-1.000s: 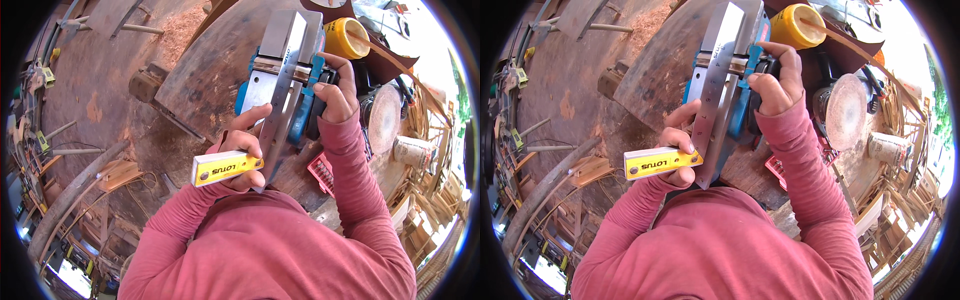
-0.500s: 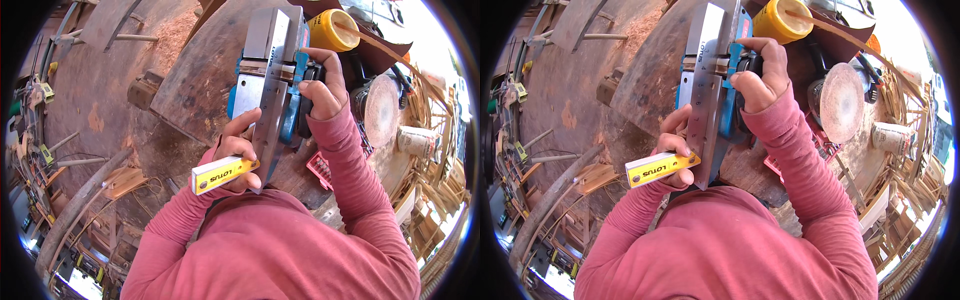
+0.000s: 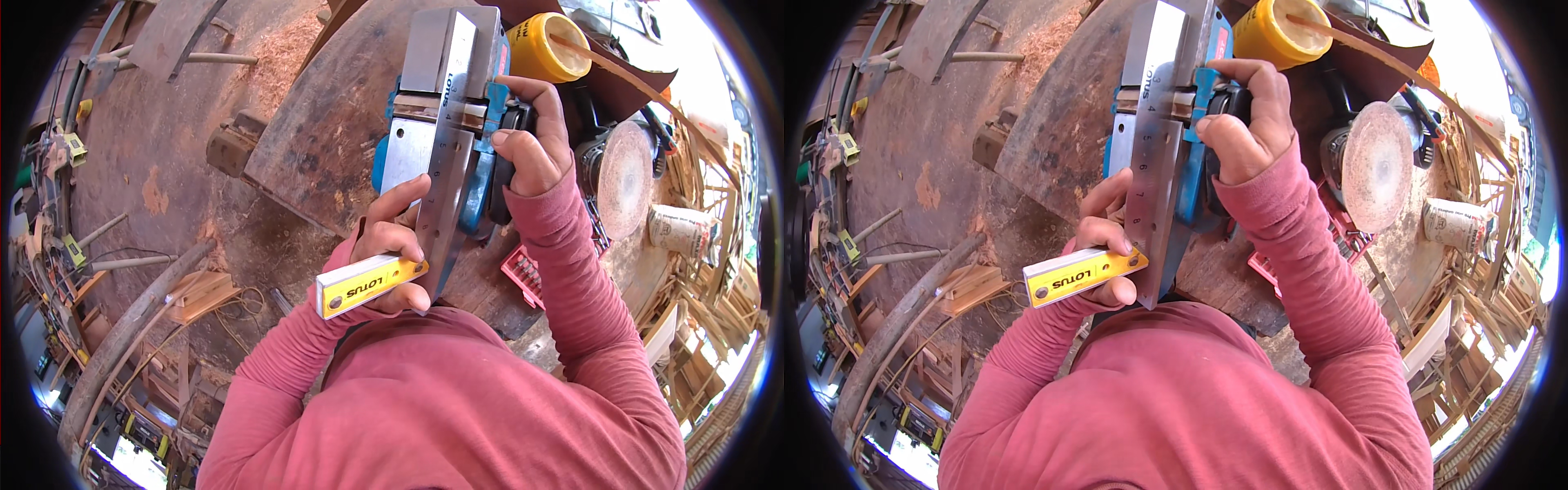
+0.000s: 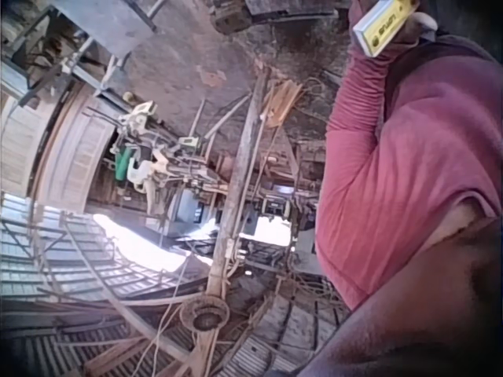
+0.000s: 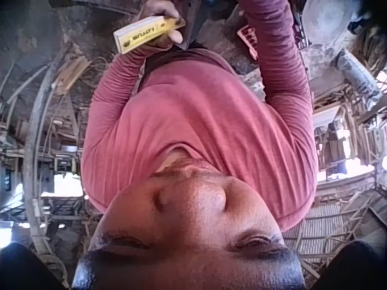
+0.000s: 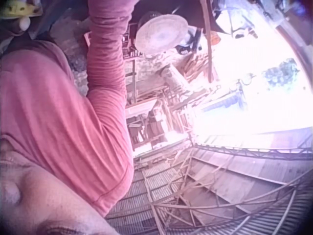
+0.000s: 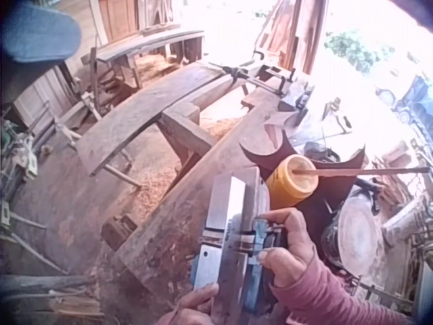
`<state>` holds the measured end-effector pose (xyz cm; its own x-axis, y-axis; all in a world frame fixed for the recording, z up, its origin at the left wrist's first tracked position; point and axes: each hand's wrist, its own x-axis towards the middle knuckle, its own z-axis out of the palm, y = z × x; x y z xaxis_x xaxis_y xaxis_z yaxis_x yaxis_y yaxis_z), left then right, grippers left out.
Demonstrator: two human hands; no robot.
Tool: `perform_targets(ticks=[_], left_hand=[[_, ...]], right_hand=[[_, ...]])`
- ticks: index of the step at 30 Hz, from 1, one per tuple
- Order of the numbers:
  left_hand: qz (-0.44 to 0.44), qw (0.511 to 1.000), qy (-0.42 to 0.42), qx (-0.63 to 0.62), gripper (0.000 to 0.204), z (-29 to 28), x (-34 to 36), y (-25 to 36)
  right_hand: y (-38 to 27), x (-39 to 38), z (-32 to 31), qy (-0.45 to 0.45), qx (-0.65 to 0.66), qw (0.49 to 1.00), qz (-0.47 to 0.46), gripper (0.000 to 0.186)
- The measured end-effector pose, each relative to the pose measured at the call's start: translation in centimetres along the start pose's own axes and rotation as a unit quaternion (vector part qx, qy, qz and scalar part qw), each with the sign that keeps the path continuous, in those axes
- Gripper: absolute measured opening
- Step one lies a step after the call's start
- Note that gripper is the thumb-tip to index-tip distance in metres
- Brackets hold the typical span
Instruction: The person uses a square ruler to check the alignment of the blades and the flatness of the base on an electric planer, sliding the ruler across the metal plate by hand.
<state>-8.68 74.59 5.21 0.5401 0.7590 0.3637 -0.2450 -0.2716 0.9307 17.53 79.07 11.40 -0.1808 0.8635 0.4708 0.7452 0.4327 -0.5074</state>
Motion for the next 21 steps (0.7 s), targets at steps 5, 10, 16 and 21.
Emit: perform_targets(ticks=[5, 10, 16, 21], left_hand=[[-0.002, 1.0, 0.022, -0.017, 0.063, 0.53, 0.09, 0.17], [-0.002, 1.0, 0.016, 0.015, 0.063, 0.31, -0.15, -0.08], [0.0, 1.0, 0.02, 0.003, 0.063, 0.34, -0.29, -0.14], [-0.009, 1.0, 0.013, 0.02, 0.059, 0.13, 0.12, 0.46]], right_hand=[[0.34, 0.06, 0.21, 0.01, -0.012, 1.0, -0.024, 0.024], [0.32, -0.1, 0.08, 0.002, -0.017, 1.0, -0.012, 0.023], [-0.13, -0.32, 0.45, 0.017, 0.018, 0.999, 0.044, 0.022], [0.41, -0.68, 0.45, 0.005, 0.006, 0.999, 0.032, 0.022]])
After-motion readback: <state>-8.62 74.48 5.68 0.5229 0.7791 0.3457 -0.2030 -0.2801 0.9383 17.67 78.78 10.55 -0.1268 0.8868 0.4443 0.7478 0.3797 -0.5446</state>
